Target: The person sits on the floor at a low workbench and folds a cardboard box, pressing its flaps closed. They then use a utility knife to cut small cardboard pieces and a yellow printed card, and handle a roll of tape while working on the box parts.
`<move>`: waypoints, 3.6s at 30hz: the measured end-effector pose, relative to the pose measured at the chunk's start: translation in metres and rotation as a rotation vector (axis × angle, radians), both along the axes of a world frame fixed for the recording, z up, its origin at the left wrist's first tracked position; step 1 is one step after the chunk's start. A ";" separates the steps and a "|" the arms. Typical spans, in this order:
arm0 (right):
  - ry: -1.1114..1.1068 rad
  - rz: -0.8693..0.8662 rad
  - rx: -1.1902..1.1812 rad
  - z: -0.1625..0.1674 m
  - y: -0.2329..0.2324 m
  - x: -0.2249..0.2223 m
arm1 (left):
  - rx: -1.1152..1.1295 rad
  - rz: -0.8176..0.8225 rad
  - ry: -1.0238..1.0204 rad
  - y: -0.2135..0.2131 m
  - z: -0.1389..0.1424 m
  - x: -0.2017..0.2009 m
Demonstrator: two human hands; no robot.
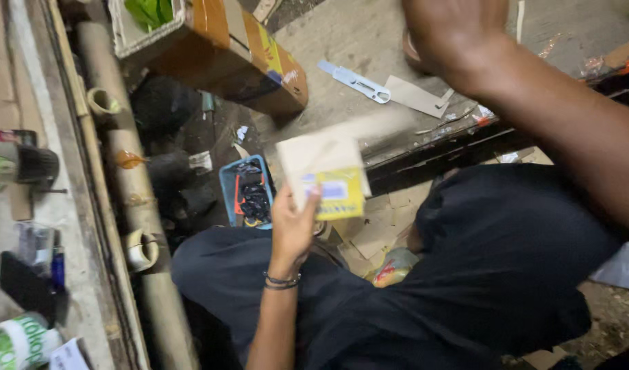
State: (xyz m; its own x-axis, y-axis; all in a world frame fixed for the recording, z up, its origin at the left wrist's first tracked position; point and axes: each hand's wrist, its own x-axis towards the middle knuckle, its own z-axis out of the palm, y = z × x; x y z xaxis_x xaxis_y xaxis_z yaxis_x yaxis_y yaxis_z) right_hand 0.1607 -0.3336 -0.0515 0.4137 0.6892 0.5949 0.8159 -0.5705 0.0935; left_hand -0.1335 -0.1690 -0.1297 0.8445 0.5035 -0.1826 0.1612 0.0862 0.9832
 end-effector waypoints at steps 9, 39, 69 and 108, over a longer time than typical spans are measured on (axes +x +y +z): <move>0.427 0.053 -0.394 -0.039 0.022 -0.018 | 0.238 0.307 0.032 -0.003 -0.056 0.066; 0.460 0.404 -0.290 0.008 0.080 -0.044 | 0.031 0.209 -0.210 0.041 -0.070 0.058; 0.820 -0.214 -0.160 -0.024 0.089 -0.030 | 0.116 0.409 -0.116 0.008 -0.052 0.072; 0.735 0.066 -0.529 -0.086 0.068 -0.077 | 1.170 -0.095 0.059 0.017 -0.107 0.080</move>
